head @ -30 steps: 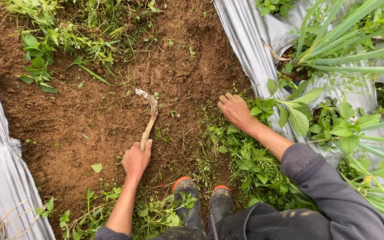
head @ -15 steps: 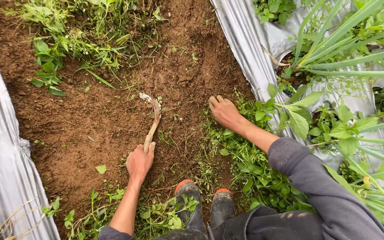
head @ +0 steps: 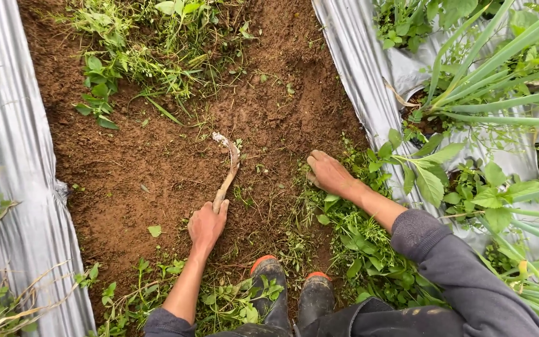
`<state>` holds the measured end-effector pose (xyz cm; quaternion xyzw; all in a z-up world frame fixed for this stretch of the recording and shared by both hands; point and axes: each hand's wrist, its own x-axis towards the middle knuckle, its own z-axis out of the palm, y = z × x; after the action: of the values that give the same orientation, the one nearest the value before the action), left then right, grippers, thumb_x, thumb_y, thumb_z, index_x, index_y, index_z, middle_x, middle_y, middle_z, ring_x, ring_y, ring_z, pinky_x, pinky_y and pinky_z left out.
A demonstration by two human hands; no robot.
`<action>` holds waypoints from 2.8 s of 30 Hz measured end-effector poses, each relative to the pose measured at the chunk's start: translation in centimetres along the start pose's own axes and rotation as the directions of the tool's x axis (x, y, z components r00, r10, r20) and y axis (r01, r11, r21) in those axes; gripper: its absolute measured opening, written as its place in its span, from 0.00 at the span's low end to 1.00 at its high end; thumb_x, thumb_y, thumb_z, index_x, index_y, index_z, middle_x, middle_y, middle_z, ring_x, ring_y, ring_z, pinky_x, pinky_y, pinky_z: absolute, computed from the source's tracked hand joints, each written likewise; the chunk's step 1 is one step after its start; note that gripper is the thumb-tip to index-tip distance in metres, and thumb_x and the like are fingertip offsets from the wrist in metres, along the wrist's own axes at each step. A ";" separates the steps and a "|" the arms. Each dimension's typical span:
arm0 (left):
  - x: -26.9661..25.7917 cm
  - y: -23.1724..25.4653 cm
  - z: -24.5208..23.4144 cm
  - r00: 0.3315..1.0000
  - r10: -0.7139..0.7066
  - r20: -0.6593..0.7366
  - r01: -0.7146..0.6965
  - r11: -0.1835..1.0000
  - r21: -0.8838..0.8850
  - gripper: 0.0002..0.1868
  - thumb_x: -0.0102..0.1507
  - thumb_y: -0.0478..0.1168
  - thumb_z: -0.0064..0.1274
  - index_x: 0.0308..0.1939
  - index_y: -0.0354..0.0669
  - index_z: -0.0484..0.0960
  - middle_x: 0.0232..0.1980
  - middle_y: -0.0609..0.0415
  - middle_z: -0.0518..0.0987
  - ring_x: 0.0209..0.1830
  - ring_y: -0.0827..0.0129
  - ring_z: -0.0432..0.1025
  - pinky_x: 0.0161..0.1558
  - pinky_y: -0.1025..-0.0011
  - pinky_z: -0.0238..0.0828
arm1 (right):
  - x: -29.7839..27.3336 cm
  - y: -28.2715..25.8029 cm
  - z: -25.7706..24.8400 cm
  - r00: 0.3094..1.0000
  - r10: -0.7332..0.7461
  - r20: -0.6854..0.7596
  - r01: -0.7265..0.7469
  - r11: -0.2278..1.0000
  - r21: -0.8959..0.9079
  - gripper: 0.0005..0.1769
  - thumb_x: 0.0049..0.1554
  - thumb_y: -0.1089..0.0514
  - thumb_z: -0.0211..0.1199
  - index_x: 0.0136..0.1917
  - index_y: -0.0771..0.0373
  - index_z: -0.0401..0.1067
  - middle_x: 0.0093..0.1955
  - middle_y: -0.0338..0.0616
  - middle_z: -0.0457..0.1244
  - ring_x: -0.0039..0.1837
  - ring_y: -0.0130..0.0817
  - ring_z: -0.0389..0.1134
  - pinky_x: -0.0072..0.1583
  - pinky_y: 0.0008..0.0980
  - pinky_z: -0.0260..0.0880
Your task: The person uses a curved hand hoe to loosen soil and uproot weeds in a garden bed between rows of crops. They pull the weeds from the ground by hand and toss them aside, repeating the process along the length of the bed.
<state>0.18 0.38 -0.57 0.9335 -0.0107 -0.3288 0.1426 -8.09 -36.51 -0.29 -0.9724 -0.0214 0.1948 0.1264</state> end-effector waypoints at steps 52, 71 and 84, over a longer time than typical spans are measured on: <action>-0.2 0.2 -0.4 0.997 0.063 -0.046 -0.065 0.996 -0.057 0.30 0.68 0.60 0.47 0.37 0.32 0.83 0.32 0.30 0.82 0.44 0.37 0.80 0.47 0.47 0.73 | 2.8 1.2 0.4 0.879 0.215 -0.426 -0.040 0.923 0.383 0.04 0.61 0.70 0.59 0.52 0.68 0.70 0.46 0.47 0.62 0.50 0.41 0.69 0.56 0.38 0.72; -0.3 0.9 -0.5 0.998 0.017 -0.063 -0.016 1.000 0.027 0.31 0.66 0.63 0.46 0.37 0.35 0.83 0.34 0.33 0.83 0.45 0.39 0.81 0.48 0.49 0.76 | 1.5 -0.7 1.7 0.977 -0.198 0.076 0.212 0.932 -0.295 0.18 0.65 0.64 0.48 0.65 0.58 0.72 0.56 0.44 0.67 0.60 0.36 0.66 0.58 0.32 0.72; 0.2 -1.5 0.0 0.998 0.046 0.039 -0.040 0.991 -0.131 0.26 0.67 0.58 0.47 0.38 0.35 0.80 0.31 0.37 0.80 0.41 0.43 0.80 0.42 0.54 0.74 | 2.6 -10.3 -2.1 0.973 -0.124 0.193 0.012 0.867 0.498 0.15 0.63 0.61 0.57 0.61 0.69 0.68 0.55 0.52 0.62 0.52 0.42 0.67 0.54 0.42 0.71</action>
<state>0.22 1.85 -1.04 0.9147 -0.0125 -0.3452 0.2098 -4.83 -26.82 3.27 -0.8791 -0.0188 0.2947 0.3742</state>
